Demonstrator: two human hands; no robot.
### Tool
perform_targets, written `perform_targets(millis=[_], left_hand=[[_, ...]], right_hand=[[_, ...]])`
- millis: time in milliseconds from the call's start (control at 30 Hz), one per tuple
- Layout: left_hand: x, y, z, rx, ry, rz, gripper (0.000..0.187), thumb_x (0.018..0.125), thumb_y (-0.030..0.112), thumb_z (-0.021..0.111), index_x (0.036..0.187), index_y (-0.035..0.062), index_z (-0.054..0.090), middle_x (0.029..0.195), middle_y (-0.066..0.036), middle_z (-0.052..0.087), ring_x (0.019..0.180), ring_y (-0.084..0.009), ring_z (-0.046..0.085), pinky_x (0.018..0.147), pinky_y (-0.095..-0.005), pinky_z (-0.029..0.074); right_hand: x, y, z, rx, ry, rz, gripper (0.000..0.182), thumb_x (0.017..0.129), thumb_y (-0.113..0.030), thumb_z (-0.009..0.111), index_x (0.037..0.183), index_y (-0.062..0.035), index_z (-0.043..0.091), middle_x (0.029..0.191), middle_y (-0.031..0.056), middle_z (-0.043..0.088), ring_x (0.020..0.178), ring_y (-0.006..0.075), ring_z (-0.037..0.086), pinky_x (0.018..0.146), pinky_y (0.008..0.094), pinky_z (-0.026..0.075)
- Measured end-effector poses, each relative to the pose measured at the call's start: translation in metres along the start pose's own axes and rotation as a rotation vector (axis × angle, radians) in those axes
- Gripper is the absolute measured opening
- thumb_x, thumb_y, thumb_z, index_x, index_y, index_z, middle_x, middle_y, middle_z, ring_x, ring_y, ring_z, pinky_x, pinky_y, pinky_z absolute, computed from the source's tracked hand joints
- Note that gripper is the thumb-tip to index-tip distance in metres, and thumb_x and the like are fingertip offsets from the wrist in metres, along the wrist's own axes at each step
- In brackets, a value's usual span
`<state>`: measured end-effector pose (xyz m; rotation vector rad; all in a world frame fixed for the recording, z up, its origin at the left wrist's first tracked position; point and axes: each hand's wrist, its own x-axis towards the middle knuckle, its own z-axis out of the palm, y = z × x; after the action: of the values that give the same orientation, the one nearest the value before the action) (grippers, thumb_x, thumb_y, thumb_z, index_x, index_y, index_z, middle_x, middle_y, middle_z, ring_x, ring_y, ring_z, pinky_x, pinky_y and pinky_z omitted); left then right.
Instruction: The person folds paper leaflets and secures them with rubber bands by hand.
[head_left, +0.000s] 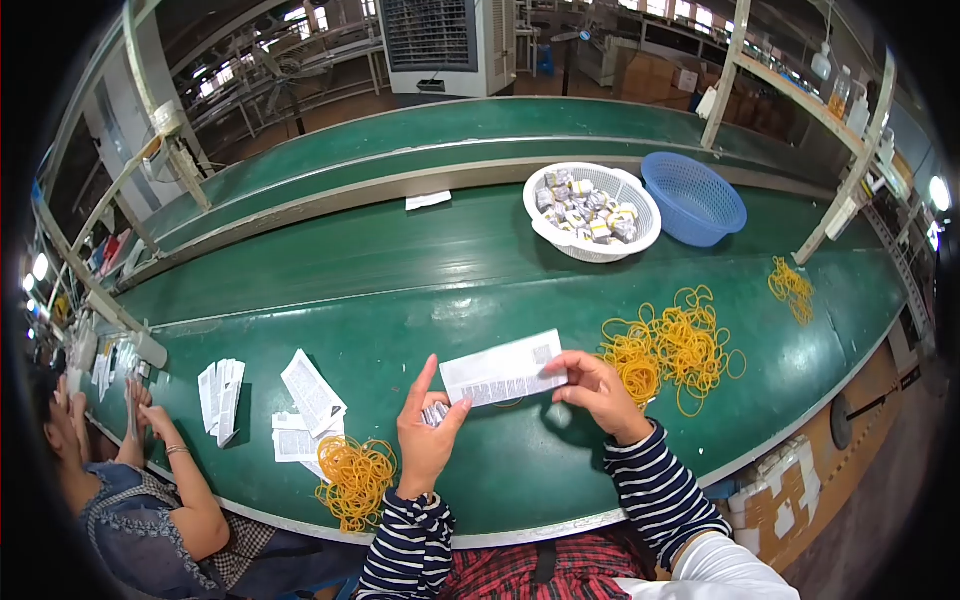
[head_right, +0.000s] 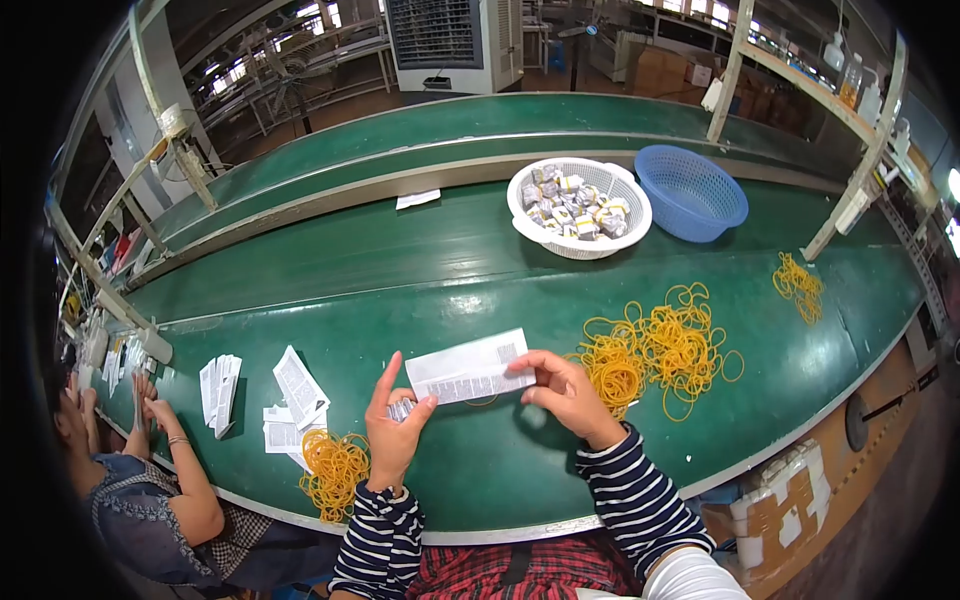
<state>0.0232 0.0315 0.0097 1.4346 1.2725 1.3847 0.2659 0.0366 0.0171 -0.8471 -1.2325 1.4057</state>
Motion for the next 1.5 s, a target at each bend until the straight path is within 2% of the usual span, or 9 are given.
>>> perform_targets(millis=[133, 233, 733, 833, 933, 1133, 1333, 1367, 1500], left_hand=[[-0.005, -0.019, 0.001, 0.092, -0.076, 0.239, 0.047, 0.077, 0.001, 0.071, 0.123, 0.0049, 0.06, 0.081, -0.003, 0.065, 0.069, -0.0072, 0.055, 0.064, -0.021, 0.045], [-0.007, -0.011, 0.002, 0.149, -0.112, 0.137, 0.039, 0.077, 0.002, 0.072, 0.115, 0.003, 0.065, 0.087, -0.005, 0.066, 0.075, -0.0104, 0.058, 0.07, -0.0229, 0.047], [-0.006, -0.013, 0.002, 0.266, -0.039, -0.035, 0.012, 0.074, 0.003, 0.074, 0.08, 0.0008, 0.065, 0.086, -0.004, 0.064, 0.075, -0.0119, 0.059, 0.07, -0.0248, 0.046], [-0.003, -0.015, 0.005, 0.36, 0.059, 0.286, 0.011, 0.07, 0.0, 0.075, 0.076, 0.0027, 0.065, 0.085, -0.006, 0.065, 0.071, -0.0156, 0.061, 0.067, -0.027, 0.047], [-0.009, 0.001, 0.001, 0.603, 0.079, 0.399, 0.014, 0.067, -0.002, 0.075, 0.075, 0.0049, 0.066, 0.086, -0.007, 0.065, 0.069, -0.021, 0.061, 0.063, -0.0308, 0.048], [-0.016, -0.005, -0.01, 0.759, -0.218, 0.688, 0.017, 0.065, -0.002, 0.073, 0.077, 0.0057, 0.063, 0.089, -0.006, 0.067, 0.069, -0.0235, 0.06, 0.059, -0.0331, 0.048], [-0.019, -0.007, -0.012, 0.693, -0.168, 0.601, 0.015, 0.068, -0.001, 0.072, 0.079, 0.0053, 0.063, 0.082, -0.006, 0.068, 0.07, -0.0237, 0.062, 0.061, -0.0323, 0.049], [-0.019, -0.005, -0.011, 0.692, -0.199, 0.574, 0.015, 0.069, 0.0, 0.072, 0.079, 0.0052, 0.063, 0.082, -0.006, 0.068, 0.07, -0.0234, 0.062, 0.061, -0.0323, 0.049], [-0.024, -0.005, -0.015, 0.699, -0.335, 0.508, 0.012, 0.07, 0.002, 0.071, 0.08, 0.0049, 0.064, 0.082, -0.005, 0.068, 0.071, -0.0224, 0.063, 0.062, -0.0324, 0.049]], right_hand=[[-0.006, -0.011, 0.002, 0.101, -0.072, 0.089, 0.041, 0.084, 0.005, 0.058, 0.125, 0.0012, 0.053, 0.116, 0.0074, 0.057, 0.101, 0.0126, 0.056, 0.087, 0.0259, 0.046], [-0.003, 0.003, -0.002, -0.064, -0.081, 0.129, 0.044, 0.084, -0.002, 0.067, 0.126, -0.0003, 0.053, 0.115, 0.0055, 0.059, 0.101, 0.0105, 0.056, 0.086, 0.0249, 0.047], [-0.005, 0.021, -0.003, -0.302, 0.008, 0.083, 0.021, 0.084, -0.004, 0.068, 0.104, -0.0007, 0.062, 0.09, -0.0015, 0.062, 0.079, 0.0043, 0.056, 0.07, 0.0184, 0.044], [-0.004, 0.026, -0.004, -0.406, 0.085, 0.064, 0.015, 0.079, -0.008, 0.071, 0.093, -0.0036, 0.066, 0.08, 0.0022, 0.06, 0.073, 0.0121, 0.056, 0.067, 0.0261, 0.045], [-0.004, 0.026, -0.003, -0.775, 0.093, -0.295, 0.012, 0.074, -0.007, 0.072, 0.084, -0.0053, 0.066, 0.078, 0.0051, 0.054, 0.075, 0.0207, 0.054, 0.067, 0.0314, 0.043], [-0.022, 0.012, 0.008, -1.424, 0.138, -0.602, 0.01, 0.069, -0.007, 0.07, 0.076, -0.007, 0.063, 0.083, 0.0065, 0.048, 0.08, 0.0255, 0.049, 0.069, 0.0365, 0.039], [-0.03, 0.008, 0.013, -1.183, 0.057, -0.621, 0.009, 0.069, -0.01, 0.068, 0.074, -0.0061, 0.061, 0.1, 0.012, 0.054, 0.098, 0.0315, 0.052, 0.082, 0.0407, 0.039], [-0.033, 0.012, 0.008, -1.068, -0.034, -0.438, 0.012, 0.068, -0.011, 0.069, 0.077, -0.0058, 0.062, 0.115, 0.0159, 0.054, 0.113, 0.0353, 0.048, 0.092, 0.0435, 0.038], [-0.035, -0.002, 0.012, -1.342, 0.095, -0.483, 0.016, 0.07, -0.016, 0.071, 0.082, -0.0079, 0.064, 0.135, 0.0155, 0.046, 0.13, 0.0322, 0.038, 0.106, 0.045, 0.031]])
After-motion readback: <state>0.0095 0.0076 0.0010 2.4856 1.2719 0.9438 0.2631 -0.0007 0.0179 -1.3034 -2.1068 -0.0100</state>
